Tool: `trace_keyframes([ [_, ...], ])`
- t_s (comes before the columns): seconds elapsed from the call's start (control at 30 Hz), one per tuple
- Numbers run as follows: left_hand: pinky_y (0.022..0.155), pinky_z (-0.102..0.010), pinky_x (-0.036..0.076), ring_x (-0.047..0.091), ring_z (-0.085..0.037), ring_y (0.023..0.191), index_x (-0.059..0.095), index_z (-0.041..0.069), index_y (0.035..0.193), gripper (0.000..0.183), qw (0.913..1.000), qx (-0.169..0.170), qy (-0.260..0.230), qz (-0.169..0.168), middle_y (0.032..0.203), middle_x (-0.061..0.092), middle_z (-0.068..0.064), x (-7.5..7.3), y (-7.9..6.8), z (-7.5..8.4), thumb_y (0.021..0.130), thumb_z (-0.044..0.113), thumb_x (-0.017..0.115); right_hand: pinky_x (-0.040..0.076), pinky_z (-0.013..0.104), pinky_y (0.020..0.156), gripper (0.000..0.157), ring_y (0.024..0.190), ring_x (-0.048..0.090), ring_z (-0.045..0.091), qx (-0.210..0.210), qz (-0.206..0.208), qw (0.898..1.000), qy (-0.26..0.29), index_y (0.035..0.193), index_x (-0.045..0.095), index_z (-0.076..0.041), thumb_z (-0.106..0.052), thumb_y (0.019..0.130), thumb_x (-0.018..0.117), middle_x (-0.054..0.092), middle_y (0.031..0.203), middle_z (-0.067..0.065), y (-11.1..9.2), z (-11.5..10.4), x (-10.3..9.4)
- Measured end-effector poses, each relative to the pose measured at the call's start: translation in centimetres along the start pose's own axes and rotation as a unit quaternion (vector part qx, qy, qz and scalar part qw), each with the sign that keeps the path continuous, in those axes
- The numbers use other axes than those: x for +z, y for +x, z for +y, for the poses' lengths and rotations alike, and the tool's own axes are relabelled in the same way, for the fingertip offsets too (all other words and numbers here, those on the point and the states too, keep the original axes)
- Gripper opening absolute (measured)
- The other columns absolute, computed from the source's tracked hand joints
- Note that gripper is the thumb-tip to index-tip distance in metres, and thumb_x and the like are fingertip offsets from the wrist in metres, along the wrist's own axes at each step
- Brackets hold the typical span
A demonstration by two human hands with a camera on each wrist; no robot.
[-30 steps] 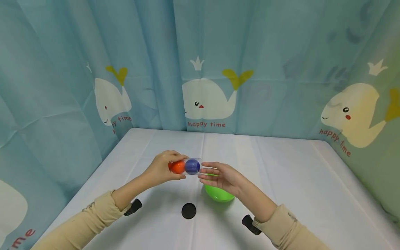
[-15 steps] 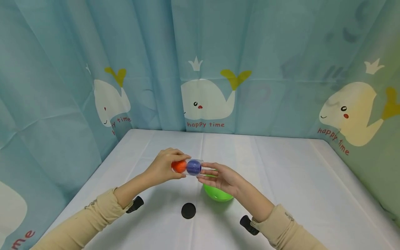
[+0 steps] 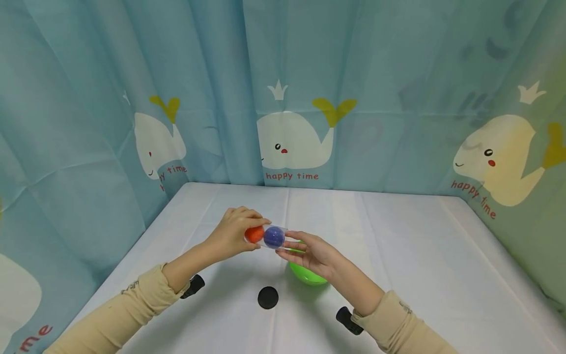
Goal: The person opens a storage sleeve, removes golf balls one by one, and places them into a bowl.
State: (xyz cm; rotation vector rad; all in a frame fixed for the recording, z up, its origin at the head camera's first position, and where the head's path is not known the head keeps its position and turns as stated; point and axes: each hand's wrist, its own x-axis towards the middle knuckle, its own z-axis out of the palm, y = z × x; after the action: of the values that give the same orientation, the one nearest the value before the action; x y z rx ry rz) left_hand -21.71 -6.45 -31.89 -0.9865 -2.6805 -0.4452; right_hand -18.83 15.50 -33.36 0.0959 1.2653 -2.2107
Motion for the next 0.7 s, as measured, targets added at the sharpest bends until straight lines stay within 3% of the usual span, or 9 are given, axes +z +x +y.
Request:
trace_keyframes([
  [0.17,0.091,-0.045,0.039,0.054,-0.023,0.106,0.068,0.014,0.115,0.051,0.9998,0.005,0.021,0.0,0.11,0.067,-0.005,-0.16,0.01,0.05,0.067,0.015,0.085,0.054,0.026,0.085,0.038,0.094,0.066,0.023,-0.003,0.008,1.0,-0.017,0.131,0.033,0.001,-0.014,0.099,0.045,0.04,0.127,0.023,0.25,0.18,0.08],
  [0.37,0.09,-0.044,0.039,0.055,-0.021,0.105,0.068,0.013,0.114,0.052,0.9989,0.014,0.043,0.008,0.109,0.068,-0.003,-0.19,0.22,-0.13,0.066,0.014,0.086,0.054,0.026,0.085,0.057,0.094,0.066,0.021,-0.005,0.014,0.999,-0.031,0.143,0.018,0.005,-0.013,0.098,0.047,0.045,0.121,0.019,0.54,0.21,0.17],
  [0.53,0.09,-0.045,0.04,0.055,-0.023,0.105,0.068,0.013,0.115,0.051,0.9997,0.003,0.023,0.007,0.11,0.068,-0.005,-0.3,0.38,-0.28,0.067,0.015,0.086,0.054,0.024,0.083,0.061,0.091,0.067,0.021,-0.007,0.026,0.999,-0.03,0.146,0.014,0.004,-0.013,0.098,0.047,0.032,0.129,0.022,0.52,-0.01,0.14],
  [0.7,0.088,-0.046,0.041,0.055,-0.025,0.104,0.068,0.014,0.114,0.049,0.9999,-0.01,-0.009,0.006,0.112,0.067,-0.007,-0.32,0.2,-0.4,0.068,0.017,0.085,0.054,0.024,0.083,0.059,0.092,0.067,0.02,-0.007,0.021,0.999,-0.037,0.144,0.018,0.005,-0.015,0.098,0.049,0.036,0.127,0.022,0.46,-0.28,0.14],
])
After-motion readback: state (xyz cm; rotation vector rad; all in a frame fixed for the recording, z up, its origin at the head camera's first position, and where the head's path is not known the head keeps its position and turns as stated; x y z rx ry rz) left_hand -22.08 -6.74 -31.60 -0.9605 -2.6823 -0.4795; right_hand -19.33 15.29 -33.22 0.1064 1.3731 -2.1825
